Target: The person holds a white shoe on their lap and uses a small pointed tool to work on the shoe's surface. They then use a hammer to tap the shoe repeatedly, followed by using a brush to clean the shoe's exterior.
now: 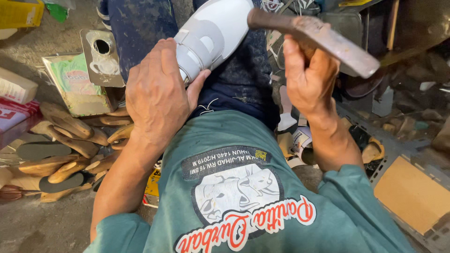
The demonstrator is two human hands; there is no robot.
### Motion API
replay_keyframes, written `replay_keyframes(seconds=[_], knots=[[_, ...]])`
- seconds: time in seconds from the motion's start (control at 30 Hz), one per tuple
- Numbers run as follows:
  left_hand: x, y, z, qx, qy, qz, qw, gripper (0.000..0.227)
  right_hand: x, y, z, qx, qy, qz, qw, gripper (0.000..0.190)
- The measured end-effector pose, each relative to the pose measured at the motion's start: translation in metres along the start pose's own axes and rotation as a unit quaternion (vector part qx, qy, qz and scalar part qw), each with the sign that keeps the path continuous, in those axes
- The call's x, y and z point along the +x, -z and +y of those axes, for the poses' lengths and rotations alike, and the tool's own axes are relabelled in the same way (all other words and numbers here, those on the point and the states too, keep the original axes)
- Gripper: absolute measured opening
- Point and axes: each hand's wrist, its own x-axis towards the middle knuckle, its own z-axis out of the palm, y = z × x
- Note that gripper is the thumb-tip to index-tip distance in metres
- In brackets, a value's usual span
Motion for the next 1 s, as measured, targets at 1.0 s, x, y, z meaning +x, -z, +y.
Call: replay_keyframes(seconds=[1.0], knots=[[0.004,0.006,0.000,-0.005,-0.014,-0.007,1.000,0.066,0.007,-0.029,-0.025,0.066,-0.123,-0.125,0.982,0.054]])
